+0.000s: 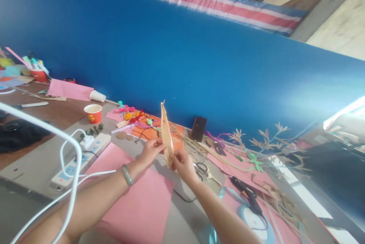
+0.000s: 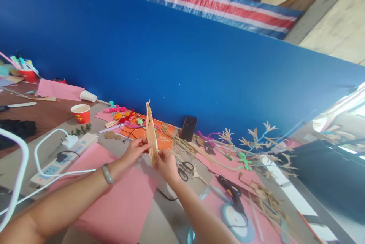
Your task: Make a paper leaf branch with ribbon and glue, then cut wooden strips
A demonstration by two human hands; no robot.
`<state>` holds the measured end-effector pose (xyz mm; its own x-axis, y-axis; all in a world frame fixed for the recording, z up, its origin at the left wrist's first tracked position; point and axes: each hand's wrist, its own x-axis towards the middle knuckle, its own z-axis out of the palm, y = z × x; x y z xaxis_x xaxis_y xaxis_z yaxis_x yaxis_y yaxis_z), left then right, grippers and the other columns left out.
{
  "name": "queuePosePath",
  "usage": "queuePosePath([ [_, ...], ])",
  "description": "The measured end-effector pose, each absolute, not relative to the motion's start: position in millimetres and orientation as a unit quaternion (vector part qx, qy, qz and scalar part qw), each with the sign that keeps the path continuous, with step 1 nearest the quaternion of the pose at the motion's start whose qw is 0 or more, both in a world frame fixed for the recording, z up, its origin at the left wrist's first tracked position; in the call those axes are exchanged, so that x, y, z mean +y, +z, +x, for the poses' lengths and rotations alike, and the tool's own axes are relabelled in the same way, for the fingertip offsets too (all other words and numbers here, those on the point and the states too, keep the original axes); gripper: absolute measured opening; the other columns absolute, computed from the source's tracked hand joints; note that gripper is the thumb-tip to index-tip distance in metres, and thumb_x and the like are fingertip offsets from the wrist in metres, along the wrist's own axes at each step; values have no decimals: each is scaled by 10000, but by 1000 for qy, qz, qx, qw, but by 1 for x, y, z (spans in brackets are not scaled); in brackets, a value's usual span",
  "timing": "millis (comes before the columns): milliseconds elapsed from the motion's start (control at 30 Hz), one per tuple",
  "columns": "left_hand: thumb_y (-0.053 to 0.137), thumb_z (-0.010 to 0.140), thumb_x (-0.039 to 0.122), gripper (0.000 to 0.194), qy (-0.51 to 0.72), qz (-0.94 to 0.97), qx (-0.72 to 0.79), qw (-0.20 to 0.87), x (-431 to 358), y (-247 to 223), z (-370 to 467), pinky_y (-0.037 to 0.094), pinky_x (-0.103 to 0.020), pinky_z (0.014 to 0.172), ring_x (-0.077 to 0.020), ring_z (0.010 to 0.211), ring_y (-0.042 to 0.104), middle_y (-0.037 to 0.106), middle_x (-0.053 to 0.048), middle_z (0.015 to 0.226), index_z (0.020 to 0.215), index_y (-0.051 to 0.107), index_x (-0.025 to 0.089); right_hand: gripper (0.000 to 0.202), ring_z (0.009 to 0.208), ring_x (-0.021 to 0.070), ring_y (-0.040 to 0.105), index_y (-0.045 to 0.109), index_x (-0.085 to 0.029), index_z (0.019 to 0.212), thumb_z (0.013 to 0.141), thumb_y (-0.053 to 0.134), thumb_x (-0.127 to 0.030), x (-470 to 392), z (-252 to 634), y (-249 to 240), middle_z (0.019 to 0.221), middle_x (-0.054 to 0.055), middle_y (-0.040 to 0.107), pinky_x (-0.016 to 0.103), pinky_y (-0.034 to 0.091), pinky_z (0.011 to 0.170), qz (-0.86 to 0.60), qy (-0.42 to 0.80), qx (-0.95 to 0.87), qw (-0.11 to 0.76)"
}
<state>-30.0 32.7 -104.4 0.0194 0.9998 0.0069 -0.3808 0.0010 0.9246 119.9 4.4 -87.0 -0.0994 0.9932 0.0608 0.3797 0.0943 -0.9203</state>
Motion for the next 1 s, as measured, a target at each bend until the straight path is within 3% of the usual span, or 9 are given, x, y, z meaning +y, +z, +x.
queuePosePath([
  [267, 694, 652, 293, 178, 568, 381, 348, 641, 30, -96, -31, 515, -304, 683, -173, 647, 653, 664, -17, 646, 674, 590, 150, 280, 389, 120, 524, 447, -208, 688, 737, 579, -451, 14, 127, -94, 429, -57, 535, 229, 399, 437, -517, 518, -553, 400],
  [400, 654, 676, 272, 127, 550, 405, 341, 646, 30, -97, -32, 515, -303, 692, -181, 669, 659, 679, -24, 670, 703, 613, 155, 250, 406, 109, 514, 516, -189, 766, 716, 611, -415, 14, 129, -92, 504, -56, 557, 225, 378, 425, -503, 530, -574, 370],
  [600, 645, 707, 307, 175, 544, 444, 328, 632, 38, -107, -33, 522, -303, 672, -181, 663, 660, 683, -23, 691, 785, 648, 150, 230, 396, 88, 458, 525, -186, 653, 711, 635, -380, 18, 135, -90, 467, -50, 539, 220, 352, 430, -505, 520, -594, 349],
  [800, 670, 685, 317, 215, 565, 429, 376, 596, 42, -110, -35, 528, -299, 661, -179, 657, 659, 674, -27, 662, 798, 640, 137, 272, 396, 92, 472, 527, -182, 661, 682, 671, -411, 22, 140, -89, 441, -44, 545, 212, 363, 429, -504, 574, -526, 373],
  [1000, 705, 669, 367, 328, 584, 405, 379, 593, 41, -107, -34, 529, -299, 653, -172, 654, 654, 671, -28, 697, 887, 604, 144, 258, 384, 90, 462, 541, -179, 666, 660, 682, -395, 22, 137, -90, 440, -46, 540, 215, 357, 428, -510, 551, -520, 407],
])
